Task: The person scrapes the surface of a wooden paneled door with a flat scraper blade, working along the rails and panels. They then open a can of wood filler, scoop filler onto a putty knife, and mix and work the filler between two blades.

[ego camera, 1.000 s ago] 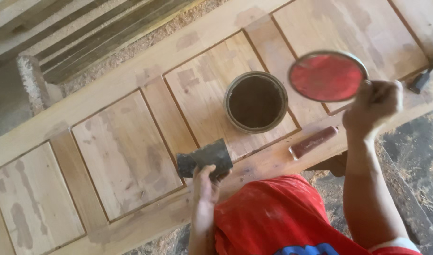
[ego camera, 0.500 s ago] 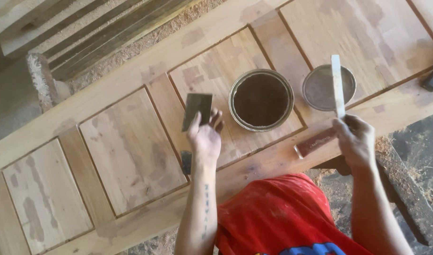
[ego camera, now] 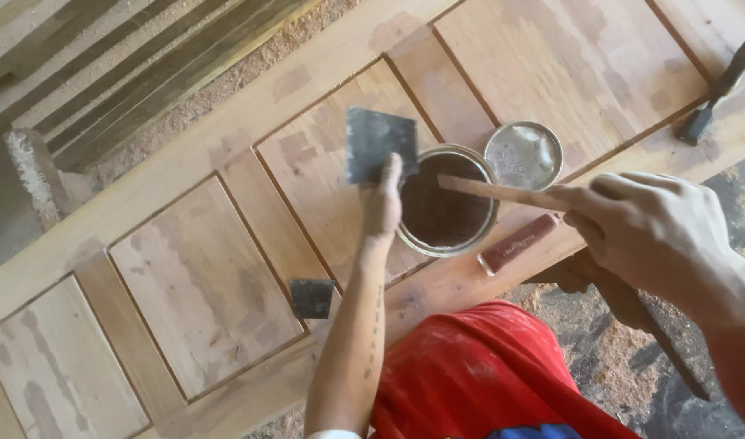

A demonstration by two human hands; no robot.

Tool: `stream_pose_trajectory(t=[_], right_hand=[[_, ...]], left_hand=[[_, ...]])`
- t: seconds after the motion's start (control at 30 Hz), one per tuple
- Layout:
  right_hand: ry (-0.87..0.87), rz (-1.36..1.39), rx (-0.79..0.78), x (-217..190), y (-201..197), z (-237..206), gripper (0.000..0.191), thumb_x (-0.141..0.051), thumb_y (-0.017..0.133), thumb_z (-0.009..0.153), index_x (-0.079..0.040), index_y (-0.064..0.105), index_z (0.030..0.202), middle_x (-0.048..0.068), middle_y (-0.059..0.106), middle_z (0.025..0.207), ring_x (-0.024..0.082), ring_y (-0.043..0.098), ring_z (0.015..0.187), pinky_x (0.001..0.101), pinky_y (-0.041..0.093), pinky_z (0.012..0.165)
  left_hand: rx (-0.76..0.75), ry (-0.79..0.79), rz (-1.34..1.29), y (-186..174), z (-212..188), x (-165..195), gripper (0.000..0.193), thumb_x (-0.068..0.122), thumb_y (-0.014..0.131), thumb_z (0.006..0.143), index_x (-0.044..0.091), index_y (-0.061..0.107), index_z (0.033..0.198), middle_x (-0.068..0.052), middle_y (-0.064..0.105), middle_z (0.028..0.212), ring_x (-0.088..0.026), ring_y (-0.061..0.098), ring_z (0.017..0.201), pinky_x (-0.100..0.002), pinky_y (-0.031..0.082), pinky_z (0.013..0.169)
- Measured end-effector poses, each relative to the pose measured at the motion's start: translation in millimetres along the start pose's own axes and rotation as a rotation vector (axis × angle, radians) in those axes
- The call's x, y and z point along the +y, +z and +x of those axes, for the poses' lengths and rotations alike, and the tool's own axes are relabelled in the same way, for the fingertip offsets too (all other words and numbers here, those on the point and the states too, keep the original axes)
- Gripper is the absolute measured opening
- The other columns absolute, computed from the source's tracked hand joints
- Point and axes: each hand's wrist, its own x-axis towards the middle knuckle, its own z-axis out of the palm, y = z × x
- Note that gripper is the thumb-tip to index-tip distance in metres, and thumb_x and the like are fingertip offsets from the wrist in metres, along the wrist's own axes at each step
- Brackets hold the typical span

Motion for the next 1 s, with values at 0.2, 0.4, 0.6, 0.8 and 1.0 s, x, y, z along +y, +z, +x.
stream_pose_trajectory(t=[0.2,0.4,0.6,0.8,1.0], right_hand=[[-0.170,-0.310,-0.342,-34,14,58,0.026,-0.023,0.067,0.091,-0.016,0.069,0.117,0.002,0.070,0.107,0.018,0.069,0.098,0.0329,0.058,0.080],[-0.260,-0.325,-0.296,-51,47,99,0.020,-0.026,0.069,0.089,-0.011,0.073,0.102,0.007,0.071,0.105,0.022,0.070,0.102,0.0365,0.056,0.086],[-0.381,-0.267,-0.493,-51,62,106,0.015,-0.023,0.071,0.091,-0.010,0.077,0.098,0.009,0.073,0.105,0.023,0.073,0.097,0.0367,0.057,0.084],[-0.406,-0.124,-0.464,-50,69,92,0.061,-0.035,0.091,0.060,0.000,0.070,0.105,0.011,0.071,0.096,0.025,0.072,0.089,0.0369,0.060,0.073],[-0.238,0.120,-0.502,-56,77,79,0.016,-0.008,0.071,0.081,-0.001,0.067,0.095,0.014,0.072,0.081,0.028,0.074,0.074,0.0420,0.059,0.063]], left_hand=[[-0.064,0.134,0.325,42,-22,-6,0.032,0.026,0.059,0.107,-0.003,0.068,0.115,-0.011,0.073,0.103,-0.019,0.066,0.093,-0.034,0.055,0.083],[-0.080,0.066,0.303,37,-25,4,0.034,0.025,0.053,0.110,-0.003,0.066,0.121,-0.010,0.071,0.111,-0.019,0.064,0.102,-0.036,0.052,0.090],[-0.218,0.079,0.199,27,-36,7,0.034,0.024,0.053,0.111,-0.002,0.066,0.128,-0.011,0.071,0.124,-0.020,0.065,0.116,-0.035,0.051,0.103],[-0.124,0.058,0.281,23,-42,1,0.035,0.028,0.057,0.108,-0.002,0.068,0.124,-0.010,0.072,0.119,-0.018,0.065,0.110,-0.034,0.052,0.097],[-0.093,0.041,0.270,9,-52,-1,0.035,0.029,0.059,0.107,-0.003,0.069,0.119,-0.009,0.070,0.114,-0.017,0.064,0.104,-0.034,0.052,0.090]])
